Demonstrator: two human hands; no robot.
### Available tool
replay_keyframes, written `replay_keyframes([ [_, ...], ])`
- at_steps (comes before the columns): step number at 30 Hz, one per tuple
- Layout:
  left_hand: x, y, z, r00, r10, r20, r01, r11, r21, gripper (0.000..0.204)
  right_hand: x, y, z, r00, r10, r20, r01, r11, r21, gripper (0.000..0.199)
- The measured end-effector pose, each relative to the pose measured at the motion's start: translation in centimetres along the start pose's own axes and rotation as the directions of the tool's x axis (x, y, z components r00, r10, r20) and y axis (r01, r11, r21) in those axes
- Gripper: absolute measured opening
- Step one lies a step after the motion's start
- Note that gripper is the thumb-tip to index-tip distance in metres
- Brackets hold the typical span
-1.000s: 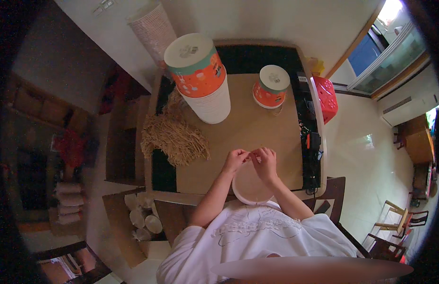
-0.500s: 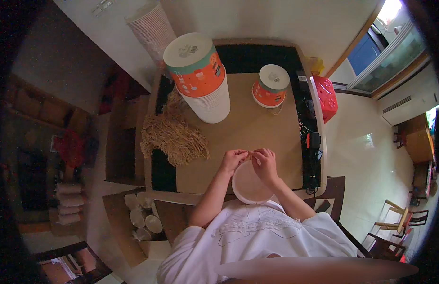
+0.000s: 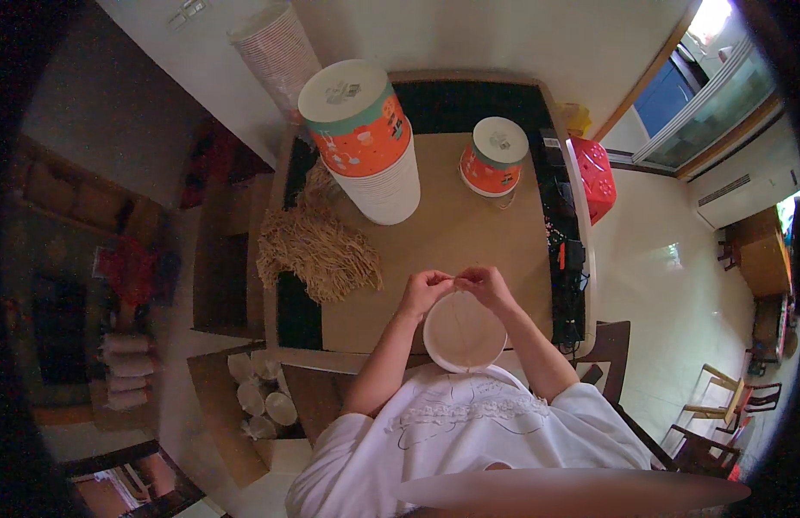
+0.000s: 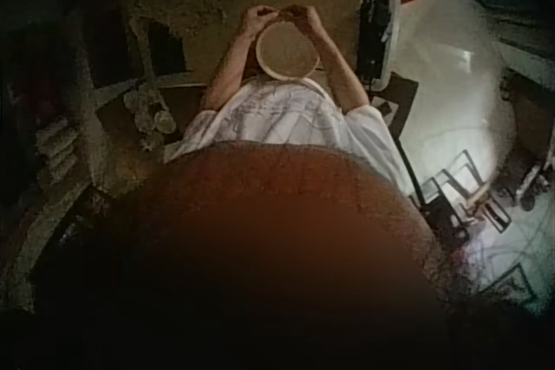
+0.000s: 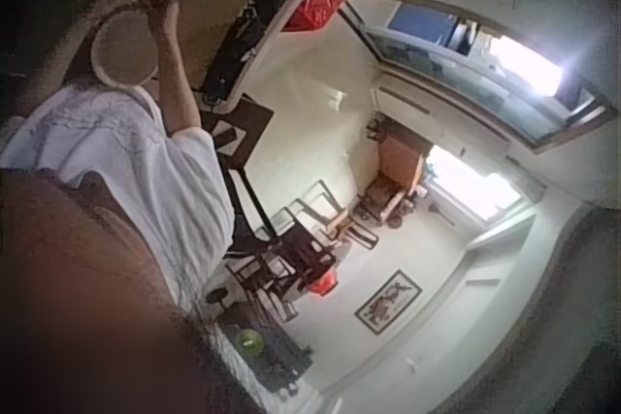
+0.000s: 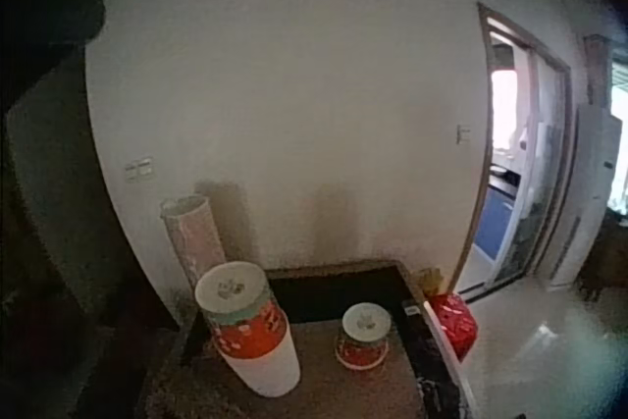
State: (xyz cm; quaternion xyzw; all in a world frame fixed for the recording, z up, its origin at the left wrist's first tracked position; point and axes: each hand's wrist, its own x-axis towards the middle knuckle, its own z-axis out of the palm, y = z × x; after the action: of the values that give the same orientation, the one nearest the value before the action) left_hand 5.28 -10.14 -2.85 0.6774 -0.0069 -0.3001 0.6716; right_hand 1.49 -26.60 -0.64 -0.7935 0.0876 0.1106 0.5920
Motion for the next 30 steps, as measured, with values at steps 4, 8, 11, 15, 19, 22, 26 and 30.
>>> replay_keyframes([
  [4, 0.3, -0.1, 0.1, 0.995, 0.070, -0.068, -0.075, 0.995, -0.069, 0.012, 0.3, 0.6, 0.1, 1.000, 0.030, 0.001, -0.030, 0.999, -0.030, 0.012],
  [8, 0.1, -0.2, 0.1, 0.976, 0.209, -0.064, -0.197, 0.967, 0.161, 0.013, 0.5, 1.1, 0.2, 1.000, 0.011, -0.015, -0.011, 1.000, -0.008, 0.012],
  [11, -0.1, 0.0, 0.4, 0.963, 0.259, -0.076, -0.236, 0.944, 0.230, 0.012, 0.5, 1.4, 0.2, 0.999, 0.025, -0.021, -0.025, 1.000, 0.004, 0.011],
  [15, -0.5, 0.7, 0.7, 0.947, 0.304, -0.100, -0.261, 0.914, 0.310, 0.012, 0.8, 1.7, 0.4, 0.999, -0.018, -0.039, 0.019, 0.999, 0.040, 0.013],
  [19, -0.6, 1.0, 0.9, 0.945, 0.313, -0.095, -0.252, 0.883, 0.395, 0.010, 0.9, 2.1, 0.4, 0.999, -0.023, -0.042, 0.024, 0.999, 0.027, 0.012],
  [22, -0.3, 0.6, 0.8, 0.943, 0.320, -0.091, -0.253, 0.866, 0.432, 0.009, 0.9, 1.9, 0.5, 0.999, -0.012, -0.049, 0.012, 1.000, -0.007, 0.012],
  [26, 0.4, -0.3, 0.6, 0.956, 0.270, -0.117, -0.231, 0.934, 0.273, 0.008, 0.8, 1.4, 0.9, 0.999, 0.003, -0.037, 0.000, 0.997, 0.083, 0.011],
  [30, 0.7, -0.5, 0.4, 0.972, 0.192, -0.139, -0.174, 0.976, 0.133, 0.007, 1.0, 1.4, 1.2, 1.000, -0.007, -0.016, 0.010, 0.985, 0.170, 0.013],
])
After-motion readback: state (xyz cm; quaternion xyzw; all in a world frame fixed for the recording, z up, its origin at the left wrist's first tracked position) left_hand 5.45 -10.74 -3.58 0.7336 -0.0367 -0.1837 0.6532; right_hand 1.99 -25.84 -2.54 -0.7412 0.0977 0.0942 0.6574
